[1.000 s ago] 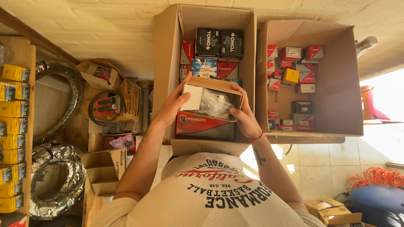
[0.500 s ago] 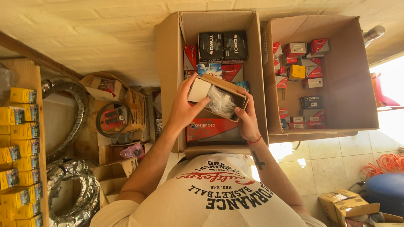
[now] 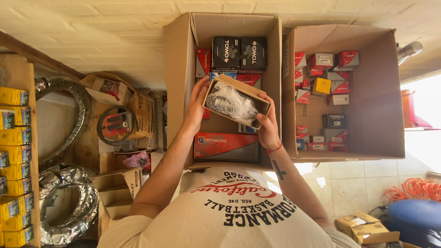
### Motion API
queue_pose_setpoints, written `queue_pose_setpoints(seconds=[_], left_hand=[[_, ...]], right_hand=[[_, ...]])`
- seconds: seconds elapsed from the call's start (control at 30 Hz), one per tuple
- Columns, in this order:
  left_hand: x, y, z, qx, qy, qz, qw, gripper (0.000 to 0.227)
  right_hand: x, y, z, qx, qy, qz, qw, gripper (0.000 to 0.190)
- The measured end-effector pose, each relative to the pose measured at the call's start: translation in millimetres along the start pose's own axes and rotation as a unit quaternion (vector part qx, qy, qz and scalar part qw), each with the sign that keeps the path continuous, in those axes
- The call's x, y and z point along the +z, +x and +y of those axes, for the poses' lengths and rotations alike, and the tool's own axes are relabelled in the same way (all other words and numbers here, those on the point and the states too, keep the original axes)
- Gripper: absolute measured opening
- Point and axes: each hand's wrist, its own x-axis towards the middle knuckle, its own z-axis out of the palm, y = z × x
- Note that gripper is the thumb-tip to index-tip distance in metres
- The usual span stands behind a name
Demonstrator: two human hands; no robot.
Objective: The person picks up small boxes from a shelf, opens them to reveal bubble-wrapped items, and places them into a larger cardboard box. The person repeats this process with several different boxes, handling each item individually.
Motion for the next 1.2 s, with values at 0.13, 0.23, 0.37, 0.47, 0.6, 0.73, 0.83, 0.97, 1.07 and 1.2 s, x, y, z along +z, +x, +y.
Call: queue_pose_setpoints(seconds=[0.13, 0.23, 0.37, 0.47, 0.6, 0.73, 0.83, 0.97, 1.07, 1.2], left_hand=[[-11, 19, -32, 0.132, 0.127, 0.076, 0.98, 0.034], [-13, 28, -25, 0.169, 0.203, 0.113, 0.958, 0.029], [-10, 45, -40, -0.074, 0.255, 0.015, 0.964, 0.07], [-13, 69, -67, -0.127, 0.284, 0.019, 0.95, 0.066], [-20, 102, -113, -0.163, 0.267, 0.048, 0.949, 0.063], [-12, 117, -104, -0.137, 0.314, 0.054, 0.938, 0.068], [-9, 128, -112, -0.139, 0.326, 0.069, 0.933, 0.066], [-17, 146, -155, -0.181, 0.338, 0.055, 0.922, 0.065], [-17, 141, -169, -0.2, 0.357, 0.047, 0.911, 0.062], [-20, 142, -178, -0.205, 0.381, 0.025, 0.901, 0.057]], right_hand=[[-18, 20, 10, 0.01, -0.029, 0.001, 1.0, 0.069], [-28, 37, 19, 0.011, -0.05, -0.011, 0.999, 0.072], [-24, 67, 16, 0.024, -0.075, -0.048, 0.996, 0.067], [13, 89, -24, 0.091, -0.194, -0.055, 0.975, 0.062], [26, 134, -34, 0.225, -0.403, -0.057, 0.885, 0.059], [-5, 174, 10, 0.247, -0.44, -0.065, 0.861, 0.058], [-27, 196, 49, 0.241, -0.482, -0.061, 0.84, 0.06], [-70, 222, 120, 0.266, -0.533, -0.077, 0.8, 0.065], [-57, 207, 110, 0.275, -0.555, -0.087, 0.78, 0.067], [-92, 219, 150, 0.27, -0.564, -0.094, 0.774, 0.071]])
